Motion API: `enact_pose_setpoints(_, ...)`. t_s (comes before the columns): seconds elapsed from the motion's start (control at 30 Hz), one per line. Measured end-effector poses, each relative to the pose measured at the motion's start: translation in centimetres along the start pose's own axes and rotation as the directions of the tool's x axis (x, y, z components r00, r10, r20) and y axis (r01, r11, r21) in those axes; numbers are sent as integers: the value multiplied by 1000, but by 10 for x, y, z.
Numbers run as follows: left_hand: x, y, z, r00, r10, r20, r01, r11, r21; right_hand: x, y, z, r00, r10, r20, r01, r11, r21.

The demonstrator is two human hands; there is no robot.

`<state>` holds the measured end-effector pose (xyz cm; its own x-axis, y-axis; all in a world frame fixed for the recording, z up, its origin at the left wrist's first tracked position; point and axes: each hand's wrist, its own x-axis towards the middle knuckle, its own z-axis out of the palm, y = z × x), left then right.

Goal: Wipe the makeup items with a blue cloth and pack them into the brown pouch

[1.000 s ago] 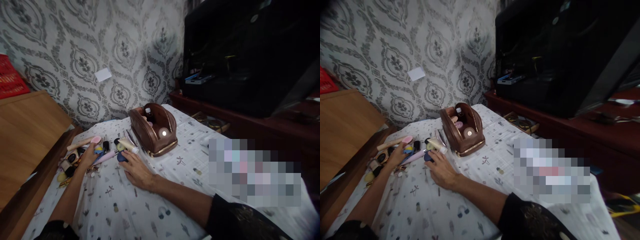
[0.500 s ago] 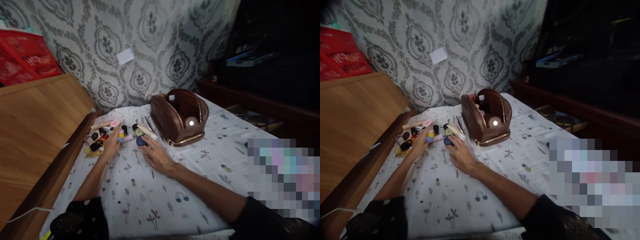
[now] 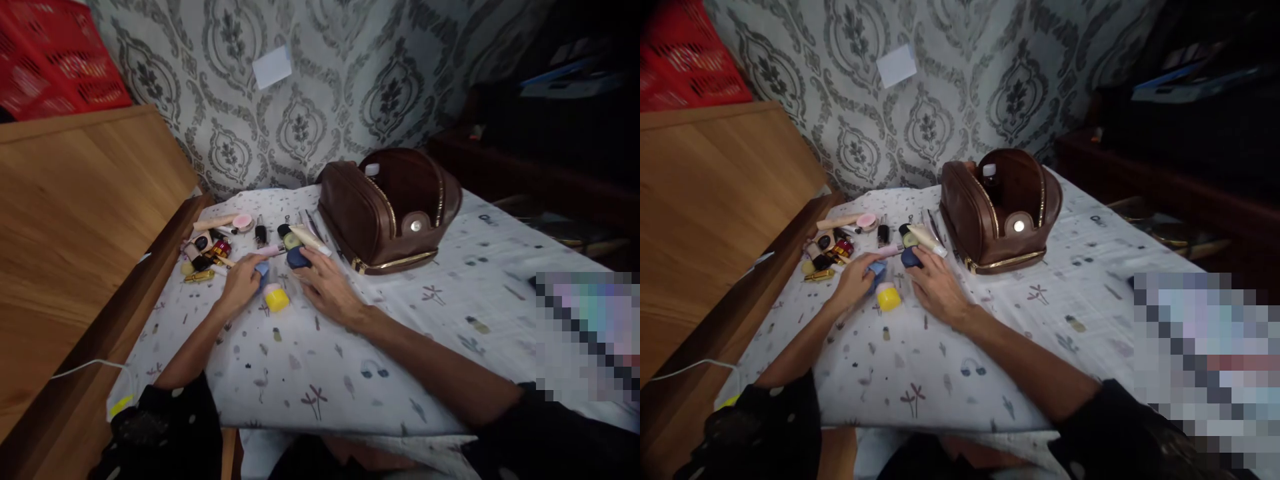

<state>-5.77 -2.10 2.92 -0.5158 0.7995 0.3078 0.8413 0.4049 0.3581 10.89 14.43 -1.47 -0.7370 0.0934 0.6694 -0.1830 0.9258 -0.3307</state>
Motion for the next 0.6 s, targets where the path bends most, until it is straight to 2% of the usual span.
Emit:
enact_pose_setpoints(0.1, -18, 7, 16, 999, 11, 51, -11, 1000, 3, -3, -12, -8, 997, -64, 35, 63, 998, 28)
enact_pose_setpoints(0.17, -26, 10, 21, 999, 24, 37, -24, 1000, 8, -7, -23, -10, 976, -167, 141, 155, 984, 92)
enact_pose_setpoints(0.23, -30, 10, 22, 999, 43, 26, -43, 999, -5, -11, -34, -8, 935, -245, 256, 213, 966, 146)
enact_pose_setpoints(0.3, -30, 8, 22, 998, 49, 24, -48, 998, -37, -15, -38, -2, 925, -226, 304, 182, 969, 164)
enact_pose_setpoints(0.43, -28, 7, 20, 997, 71, -11, -71, 989, -130, -18, -31, 9, 952, -87, 293, 23, 976, 215)
enact_pose_setpoints(0.6, -30, 13, 20, 994, 90, -63, -105, 949, -298, -17, -25, 6, 937, -96, 337, -15, 950, 311)
